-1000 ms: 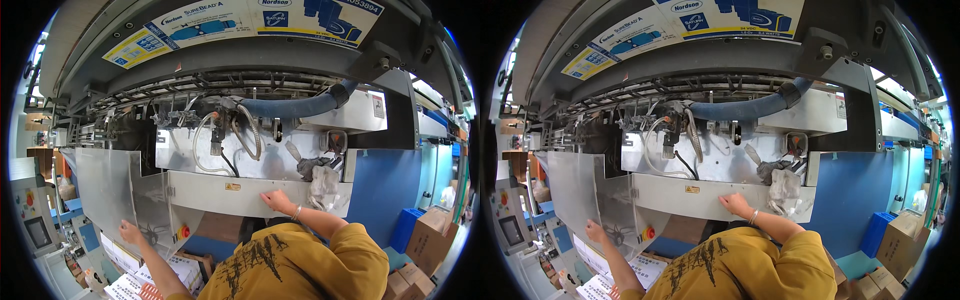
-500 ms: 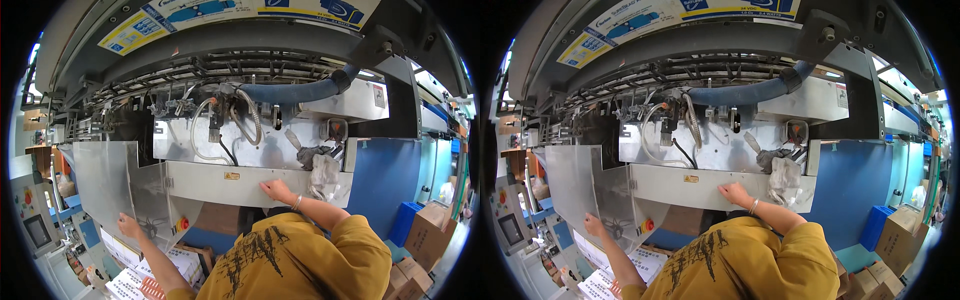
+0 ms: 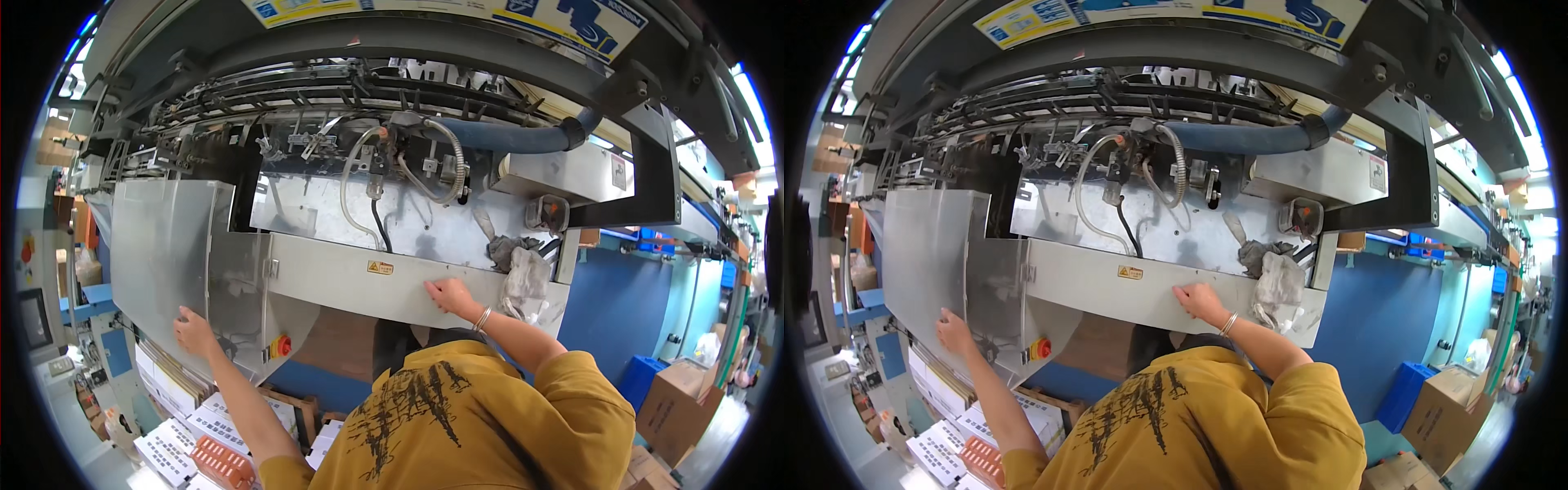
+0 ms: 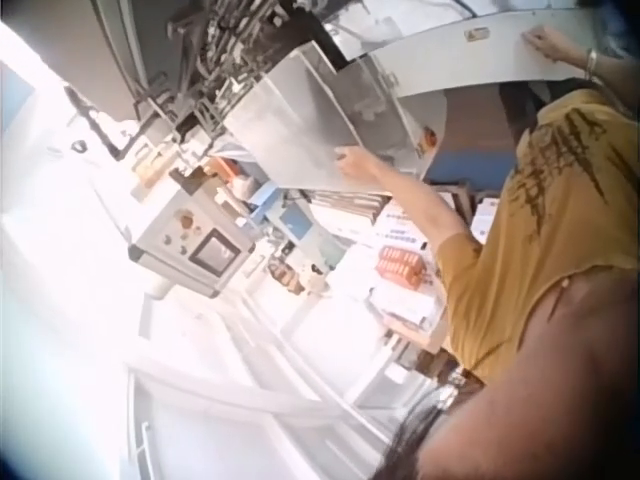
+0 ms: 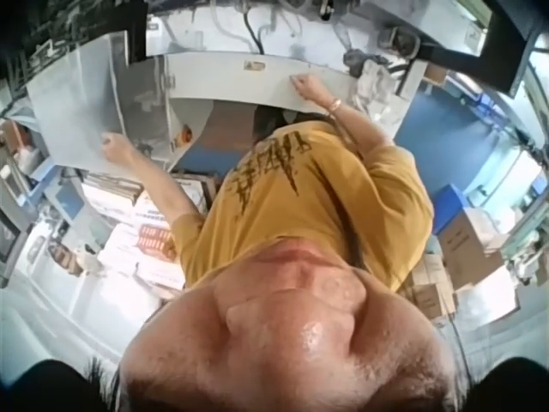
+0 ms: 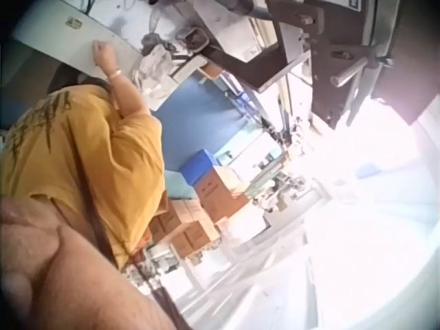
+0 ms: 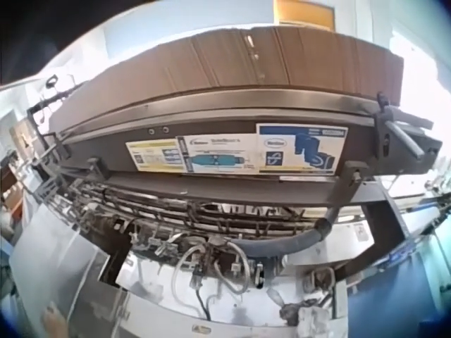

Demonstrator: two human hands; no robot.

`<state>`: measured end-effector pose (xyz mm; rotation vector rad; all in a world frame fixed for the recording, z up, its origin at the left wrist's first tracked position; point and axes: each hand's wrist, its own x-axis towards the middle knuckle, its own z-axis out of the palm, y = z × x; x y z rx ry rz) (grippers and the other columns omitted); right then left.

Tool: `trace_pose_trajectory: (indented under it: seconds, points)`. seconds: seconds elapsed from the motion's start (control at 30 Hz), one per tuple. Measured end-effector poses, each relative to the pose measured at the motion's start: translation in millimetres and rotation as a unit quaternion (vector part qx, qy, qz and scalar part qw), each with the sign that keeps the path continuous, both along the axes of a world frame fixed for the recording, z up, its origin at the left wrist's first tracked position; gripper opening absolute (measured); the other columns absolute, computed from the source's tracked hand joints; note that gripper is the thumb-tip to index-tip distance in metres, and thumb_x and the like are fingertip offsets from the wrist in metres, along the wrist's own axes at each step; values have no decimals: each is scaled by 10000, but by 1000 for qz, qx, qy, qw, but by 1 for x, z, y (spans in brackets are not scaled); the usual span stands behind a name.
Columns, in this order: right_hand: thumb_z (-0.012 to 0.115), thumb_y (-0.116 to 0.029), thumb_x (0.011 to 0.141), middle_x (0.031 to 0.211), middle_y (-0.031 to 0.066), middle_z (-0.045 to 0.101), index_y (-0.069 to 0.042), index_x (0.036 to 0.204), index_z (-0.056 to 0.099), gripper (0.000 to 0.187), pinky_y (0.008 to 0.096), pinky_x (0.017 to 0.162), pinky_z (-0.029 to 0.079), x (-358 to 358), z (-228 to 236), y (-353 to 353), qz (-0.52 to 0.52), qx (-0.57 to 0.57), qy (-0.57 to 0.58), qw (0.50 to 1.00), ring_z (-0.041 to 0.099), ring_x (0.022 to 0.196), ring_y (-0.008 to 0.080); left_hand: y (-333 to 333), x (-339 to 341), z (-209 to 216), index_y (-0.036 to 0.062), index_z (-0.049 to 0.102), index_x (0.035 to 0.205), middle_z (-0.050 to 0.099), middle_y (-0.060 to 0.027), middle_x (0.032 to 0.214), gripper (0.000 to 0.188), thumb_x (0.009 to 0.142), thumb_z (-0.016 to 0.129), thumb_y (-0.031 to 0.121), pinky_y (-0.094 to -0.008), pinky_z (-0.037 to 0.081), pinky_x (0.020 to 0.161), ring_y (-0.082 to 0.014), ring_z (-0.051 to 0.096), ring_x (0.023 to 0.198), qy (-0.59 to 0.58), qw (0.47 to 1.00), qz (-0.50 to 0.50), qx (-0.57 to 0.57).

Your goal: Maintain and adjust internal components of an industrial packaging machine.

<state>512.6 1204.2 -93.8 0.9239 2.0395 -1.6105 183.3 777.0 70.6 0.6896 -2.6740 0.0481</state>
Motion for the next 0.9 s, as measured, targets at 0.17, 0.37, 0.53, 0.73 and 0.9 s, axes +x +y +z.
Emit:
trace_pose_trajectory:
  seconds: [0.17,0.37,0.53,0.73,0.9]
  points:
    - [471,-393,915,530,70,579,7,675,611,487,298,487,494,-1,2,-1,2,-1,0,1000,590,442,158,-6,-3,-8,61,527,1197,527,-164,1227,588,896,382,544,-494,378,931,-358,460,1157,24,1000,-10,1]
    - [484,-405,914,537,69,577,13,681,615,496,287,465,479,-2,3,-1,-10,-16,-12,1000,569,434,144,-10,-6,-14,75,496,1236,490,-151,1271,617,896,365,573,-498,369,944,-346,444,1180,9,999,27,-23]
    - [501,-416,908,531,70,564,22,677,611,507,283,450,468,-4,4,0,-18,-28,-25,999,549,425,137,-13,-9,-15,79,489,1253,476,-146,1296,627,892,367,577,-500,353,962,-350,422,1202,13,1000,22,-12]
    - [500,-413,905,511,67,550,22,665,599,506,284,451,466,-3,1,2,-13,-45,-2,999,546,422,139,-15,-11,-15,73,492,1253,470,-139,1308,624,888,387,567,-493,335,979,-350,401,1219,10,1000,19,-3]
    - [498,-401,903,508,72,548,17,658,599,495,286,459,475,-2,-3,2,-7,-37,4,999,549,415,147,-16,-12,-14,66,497,1249,470,-140,1308,620,888,394,560,-487,330,986,-349,398,1220,9,1000,8,10]
